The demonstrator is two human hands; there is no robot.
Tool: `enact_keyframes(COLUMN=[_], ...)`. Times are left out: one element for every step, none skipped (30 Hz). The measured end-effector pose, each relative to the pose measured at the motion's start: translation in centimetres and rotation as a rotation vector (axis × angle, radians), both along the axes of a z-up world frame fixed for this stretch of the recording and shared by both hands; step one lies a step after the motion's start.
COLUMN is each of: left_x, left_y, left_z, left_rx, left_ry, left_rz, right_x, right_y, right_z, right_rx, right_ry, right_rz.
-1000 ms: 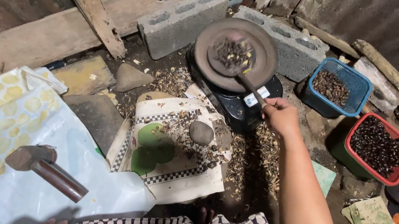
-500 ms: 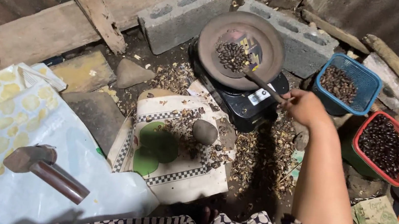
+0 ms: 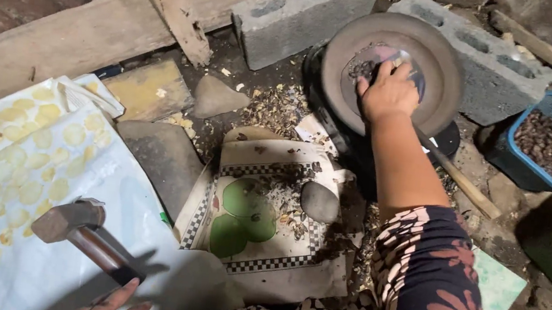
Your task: Processing nuts by weighing them, cracking them with a stone, and flattening them with a wooden mallet
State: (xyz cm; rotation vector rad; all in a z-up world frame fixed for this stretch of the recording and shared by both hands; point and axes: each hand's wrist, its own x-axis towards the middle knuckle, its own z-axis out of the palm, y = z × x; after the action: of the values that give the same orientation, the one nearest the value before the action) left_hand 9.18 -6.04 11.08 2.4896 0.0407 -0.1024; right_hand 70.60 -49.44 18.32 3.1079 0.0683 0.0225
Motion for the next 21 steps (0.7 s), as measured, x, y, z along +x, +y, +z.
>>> enact_keyframes(left_x=[2.1,4.0,5.9,8.0,12.2,15.5,18.0,19.8,21.7,23.5,25.4,27.5,29.5,30.5,31.6,32.0,32.7,32.6,32.3,30.5,28.7], left_y=[-2.3,-2.0,-1.7,-1.2,-2.9,-5.1,-7.8,-9.0,-10.2,-11.3,-12.8,-14.4,-16.0,-17.3,-18.6,-19.9,-20.6,-21.4,-22.1,-22.0,-22.0], left_z=[5.6,7.4,9.2,11.1,14.9,19.0,23.2,23.2,23.3,23.4,23.4,23.5,23.6,20.3,16.8,13.2,10.4,7.4,4.4,2.2,0.1], left_rx=[-0.451,-0.455,-0.003,0.461,0.459,0.436,0.412,0.406,0.306,0.210,0.206,-0.129,-0.467,-0.474,-0.849,-1.219,-1.229,-1.542,-1.856,-1.870,-2.156], left_ry=[0.144,0.147,0.302,0.434,0.435,0.464,0.492,0.495,0.514,0.530,0.531,0.615,0.685,0.684,0.581,0.463,0.468,0.544,0.606,0.604,0.461], left_rz=[0.245,0.253,-0.180,-0.613,-0.608,-0.582,-0.557,-0.553,-0.458,-0.367,-0.366,-0.223,-0.074,-0.070,0.091,0.274,0.297,0.408,0.526,0.549,0.415], right_x=[0.5,0.6,0.5,0.7,0.9,1.1,1.2,1.8,2.3,2.7,3.4,4.4,5.3,0.9,-2.9,-6.7,-9.7,-13.4,-17.1,-18.7,-20.5], right_y=[-0.2,-0.4,-0.6,-0.7,-0.8,-1.1,-1.4,-2.2,-3.1,-4.0,-5.6,-7.2,-8.8,-7.8,-5.5,-2.6,-0.8,1.0,2.6,4.2,5.5], right_z=[-0.9,-1.7,-2.5,-3.0,-3.4,-3.8,-4.2,-4.6,-4.9,-5.2,-6.1,-6.9,-7.7,-4.0,0.6,5.8,7.3,8.4,9.7,7.4,5.3], right_rx=[0.000,-0.004,0.046,0.100,0.099,0.147,0.194,0.191,0.320,0.449,0.446,0.610,0.768,0.762,1.173,1.574,1.563,1.388,1.210,1.196,0.947], right_ry=[-0.001,0.004,-0.069,-0.148,-0.147,-0.148,-0.148,-0.144,-0.179,-0.216,-0.214,-0.085,0.047,0.049,0.232,0.447,0.472,0.613,0.746,0.770,0.660], right_rz=[0.019,0.027,0.108,0.187,0.193,0.193,0.193,0.199,0.172,0.140,0.141,-0.027,-0.197,-0.191,-0.166,-0.139,-0.139,0.005,0.151,0.152,0.241])
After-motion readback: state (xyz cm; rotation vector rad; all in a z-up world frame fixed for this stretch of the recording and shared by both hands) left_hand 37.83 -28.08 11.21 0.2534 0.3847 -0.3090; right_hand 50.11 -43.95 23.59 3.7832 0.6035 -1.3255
